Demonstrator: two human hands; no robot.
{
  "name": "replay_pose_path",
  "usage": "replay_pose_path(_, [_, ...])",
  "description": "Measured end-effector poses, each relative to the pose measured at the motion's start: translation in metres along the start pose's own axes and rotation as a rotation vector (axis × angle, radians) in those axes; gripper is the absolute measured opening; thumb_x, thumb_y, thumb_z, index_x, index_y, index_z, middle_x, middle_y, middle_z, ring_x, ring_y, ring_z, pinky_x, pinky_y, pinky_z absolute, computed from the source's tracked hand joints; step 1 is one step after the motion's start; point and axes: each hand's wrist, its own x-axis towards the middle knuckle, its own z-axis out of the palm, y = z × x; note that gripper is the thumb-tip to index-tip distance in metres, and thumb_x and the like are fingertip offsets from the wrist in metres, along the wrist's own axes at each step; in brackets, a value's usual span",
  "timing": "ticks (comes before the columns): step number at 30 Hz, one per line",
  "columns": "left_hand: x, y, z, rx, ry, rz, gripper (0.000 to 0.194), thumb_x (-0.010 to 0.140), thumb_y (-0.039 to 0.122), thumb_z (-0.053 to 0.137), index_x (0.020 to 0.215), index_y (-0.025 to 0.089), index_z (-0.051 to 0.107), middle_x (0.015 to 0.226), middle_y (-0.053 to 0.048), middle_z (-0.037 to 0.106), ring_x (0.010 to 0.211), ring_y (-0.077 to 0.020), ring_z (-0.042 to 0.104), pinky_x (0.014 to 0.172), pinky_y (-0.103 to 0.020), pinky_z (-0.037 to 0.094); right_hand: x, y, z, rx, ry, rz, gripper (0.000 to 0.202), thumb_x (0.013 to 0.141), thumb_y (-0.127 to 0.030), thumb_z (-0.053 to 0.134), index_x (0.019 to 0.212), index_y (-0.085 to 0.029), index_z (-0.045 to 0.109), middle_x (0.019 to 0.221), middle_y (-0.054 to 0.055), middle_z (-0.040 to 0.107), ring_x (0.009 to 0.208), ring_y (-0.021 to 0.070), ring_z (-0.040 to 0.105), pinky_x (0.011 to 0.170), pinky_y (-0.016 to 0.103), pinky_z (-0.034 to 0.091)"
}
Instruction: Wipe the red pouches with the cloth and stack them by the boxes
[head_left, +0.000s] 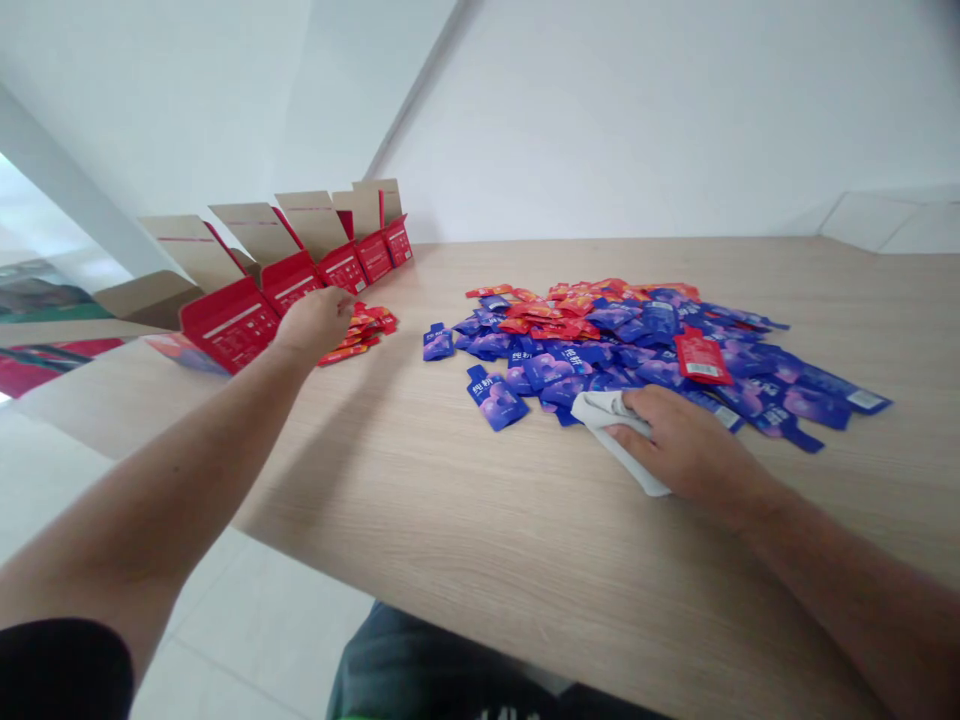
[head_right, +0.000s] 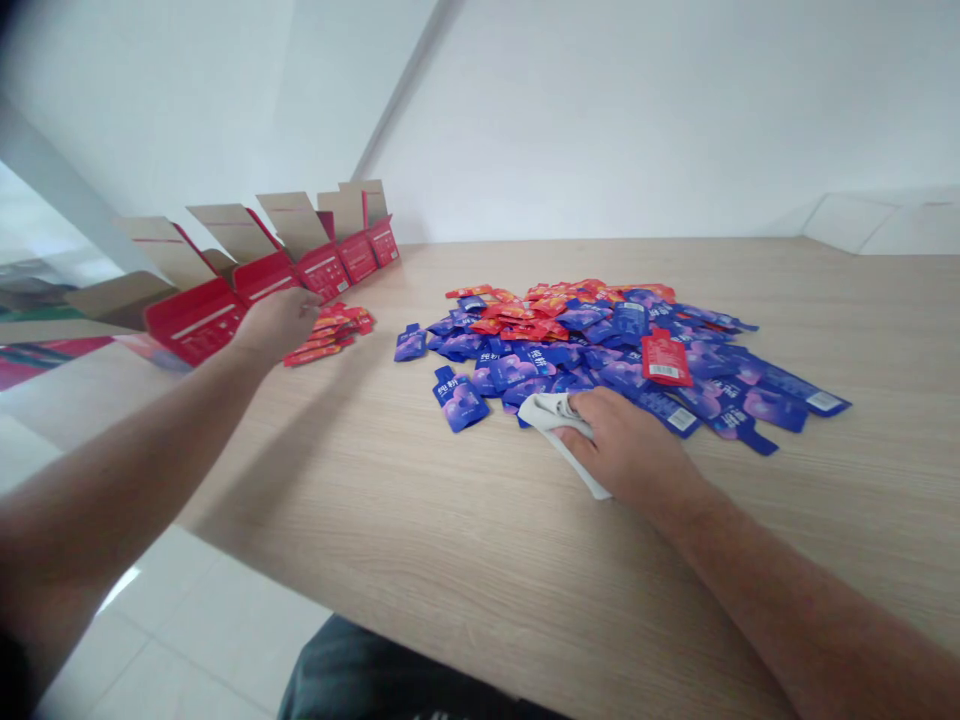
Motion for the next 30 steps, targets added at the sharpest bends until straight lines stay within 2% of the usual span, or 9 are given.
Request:
replay_pose_path(2, [-0.014,0.019,0.014,-0.04,0.001,0.027,0.031,0.095,0.033,0.051,0.114,0.017,0.07,0.108,-0.01,0.077,0.093,-0.0245,0.069,0.084,-0.033,0.05,0.0,-0.003,-0.002,0.026,-0.01,-0.012,0.033,0.103,-0.041,0.05,0.114,-0.014,0.066,0.111,0.016,0.07,0.105,0.0298,0.067,0.091,0.04,0.05])
replay_pose_path(5, [-0.039,0.063,0.03,-0.227,-0.152,0.161,0.031,0.093,0.034,0.054,0.115,0.019,0.07,0.101,-0.006,0.079,0.076,-0.0185,0.071,0.07,-0.028,0.051,0.001,-0.012,-0.007,0.074,-0.072,-0.022,0.029,0.102,-0.04,0.054,0.112,-0.016,0.067,0.11,0.013,0.069,0.103,0.0282,0.066,0.089,0.038,0.049])
replay_pose_path(9, [-0.069,0.13,0.037,-0.138,-0.216,0.458,0.03,0.094,0.039,0.055,0.113,0.024,0.073,0.101,-0.005,0.079,0.088,-0.0207,0.072,0.077,-0.028,0.051,0.002,-0.025,-0.013,0.121,-0.186,-0.051,0.026,0.101,-0.036,0.057,0.115,-0.016,0.068,0.111,0.012,0.07,0.103,0.0263,0.066,0.087,0.035,0.048])
replay_pose_path(12, [-0.078,0.172,0.042,-0.149,-0.24,0.624,0.031,0.096,0.038,0.051,0.112,0.024,0.073,0.104,-0.005,0.079,0.094,-0.0213,0.072,0.082,-0.029,0.052,0.002,-0.029,-0.015,0.134,-0.209,-0.081,0.026,0.101,-0.036,0.058,0.115,-0.016,0.068,0.11,0.012,0.07,0.105,0.026,0.065,0.089,0.034,0.047])
replay_pose_path(15, [-0.071,0.202,0.05,-0.155,-0.203,0.689,0.03,0.095,0.031,0.05,0.111,0.023,0.074,0.107,-0.005,0.079,0.097,-0.0219,0.072,0.085,-0.03,0.052,0.003,-0.029,-0.015,0.142,-0.214,-0.078,0.028,0.101,-0.036,0.059,0.117,-0.015,0.068,0.111,0.012,0.069,0.105,0.0257,0.065,0.09,0.035,0.047])
replay_pose_path(20, [-0.045,0.238,0.066,-0.107,-0.091,0.686,0.028,0.094,0.023,0.049,0.108,0.019,0.073,0.107,-0.009,0.078,0.097,-0.0238,0.071,0.086,-0.032,0.052,0.006,-0.029,-0.014,0.158,-0.226,-0.072,0.028,0.1,-0.037,0.061,0.118,-0.016,0.068,0.111,0.012,0.069,0.107,0.0247,0.064,0.091,0.034,0.046])
replay_pose_path(26, [-0.017,0.277,0.087,-0.028,-0.033,0.661,0.037,0.096,0.031,0.053,0.126,0.014,0.066,0.127,-0.017,0.068,0.117,-0.0284,0.065,0.099,-0.037,0.049,0.008,-0.031,-0.014,0.163,-0.237,-0.068,0.026,0.1,-0.039,0.061,0.115,-0.018,0.068,0.109,0.01,0.069,0.103,0.0239,0.065,0.086,0.033,0.046])
replay_pose_path(30, [-0.006,0.296,0.1,0.05,-0.04,0.64,0.042,0.094,0.034,0.058,0.129,0.013,0.065,0.129,-0.02,0.065,0.122,-0.0334,0.063,0.099,-0.04,0.049,0.009,-0.032,-0.015,0.161,-0.244,-0.064,0.027,0.1,-0.041,0.062,0.114,-0.018,0.068,0.108,0.01,0.069,0.099,0.0235,0.065,0.082,0.033,0.046])
